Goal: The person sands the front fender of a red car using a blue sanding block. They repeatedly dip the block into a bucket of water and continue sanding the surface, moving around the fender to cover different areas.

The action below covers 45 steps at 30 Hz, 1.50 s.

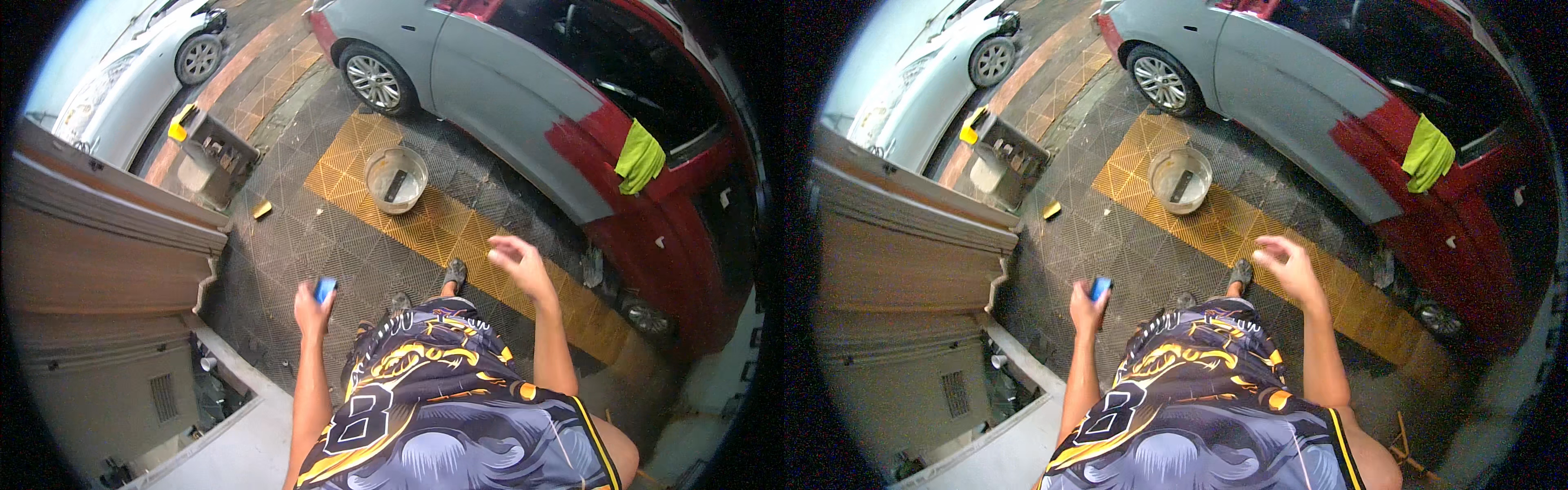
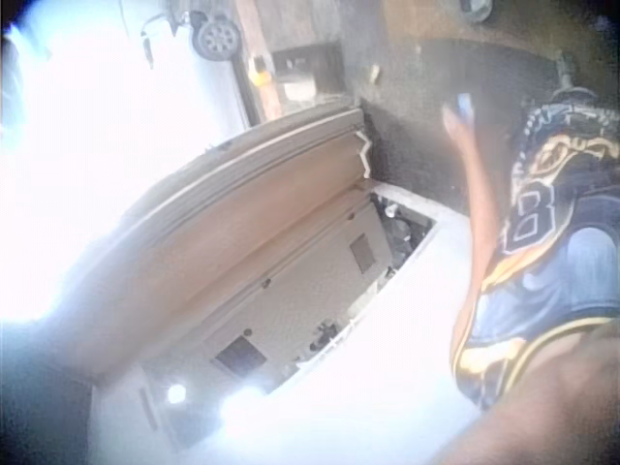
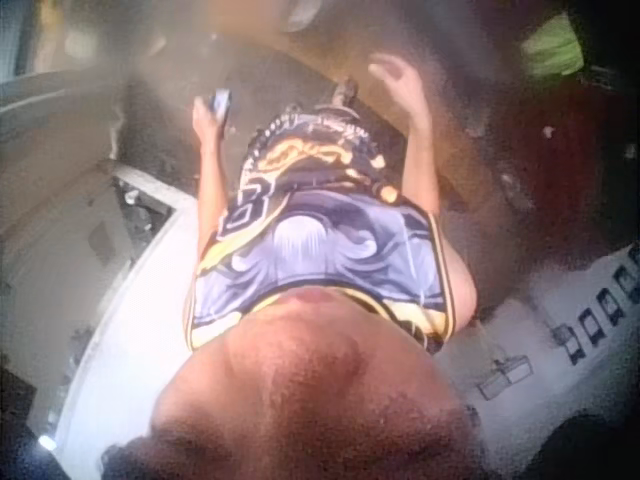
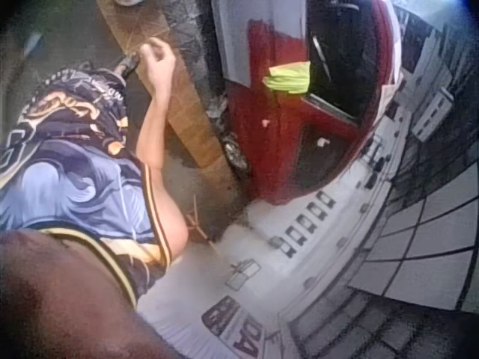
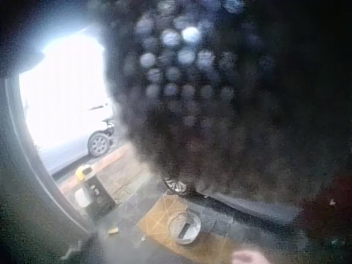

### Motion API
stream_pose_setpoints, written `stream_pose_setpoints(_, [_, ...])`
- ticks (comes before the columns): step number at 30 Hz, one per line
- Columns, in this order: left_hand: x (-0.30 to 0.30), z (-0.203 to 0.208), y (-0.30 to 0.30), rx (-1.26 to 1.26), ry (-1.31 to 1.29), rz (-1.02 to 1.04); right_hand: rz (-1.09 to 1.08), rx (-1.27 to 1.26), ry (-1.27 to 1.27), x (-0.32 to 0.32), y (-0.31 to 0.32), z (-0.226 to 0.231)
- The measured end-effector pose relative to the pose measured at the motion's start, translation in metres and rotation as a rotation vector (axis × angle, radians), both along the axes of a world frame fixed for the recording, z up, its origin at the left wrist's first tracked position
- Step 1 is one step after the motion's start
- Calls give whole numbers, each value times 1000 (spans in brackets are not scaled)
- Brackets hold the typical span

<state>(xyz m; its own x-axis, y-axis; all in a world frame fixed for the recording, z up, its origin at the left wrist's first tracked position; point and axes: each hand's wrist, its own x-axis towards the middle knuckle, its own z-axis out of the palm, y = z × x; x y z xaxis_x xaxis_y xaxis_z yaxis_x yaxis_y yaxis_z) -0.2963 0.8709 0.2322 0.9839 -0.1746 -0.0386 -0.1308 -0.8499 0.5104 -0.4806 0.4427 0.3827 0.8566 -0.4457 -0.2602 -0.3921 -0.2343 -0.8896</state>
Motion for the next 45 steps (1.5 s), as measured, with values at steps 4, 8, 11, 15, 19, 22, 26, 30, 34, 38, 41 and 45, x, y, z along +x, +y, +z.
stream_pose_setpoints(4, [-90, -69, 105, 332, 505, 267, 845, 487, -514, -5, 34, 116])
stream_pose_setpoints(8, [-166, -73, 206, 303, 689, 396, 1283, 702, -836, 9, 75, 153])
stream_pose_setpoints(11, [-173, -105, 263, 367, 620, 374, 920, 405, -973, 14, 83, 175])
stream_pose_setpoints(15, [-111, -70, 275, 167, 475, 430, 578, 241, -993, 29, 89, 208])
stream_pose_setpoints(19, [-52, -64, 174, -121, 410, 487, 773, 416, -865, 25, 94, 231])
stream_pose_setpoints(22, [-47, -37, 144, -170, 272, 202, 889, 647, -807, 25, 92, 222])
stream_pose_setpoints(26, [-51, -38, 177, 151, 336, 207, 990, 998, -774, 46, 96, 214])
stream_pose_setpoints(30, [-76, -57, 155, 156, 448, 118, 892, 1289, -674, 34, 87, 229])
stream_pose_setpoints(34, [-78, -104, 218, -22, 391, 171, 866, 1529, -721, 32, 87, 243])
stream_pose_setpoints(38, [-73, -104, 191, 156, 422, 125, 564, 1644, -929, 17, 127, 235])
stream_pose_setpoints(41, [-46, -100, 171, 210, 389, 53, 456, 1704, -1185, 19, 142, 222])
stream_pose_setpoints(45, [-26, -78, 113, 74, 313, 61, 519, 1663, -1239, 12, 109, 218])
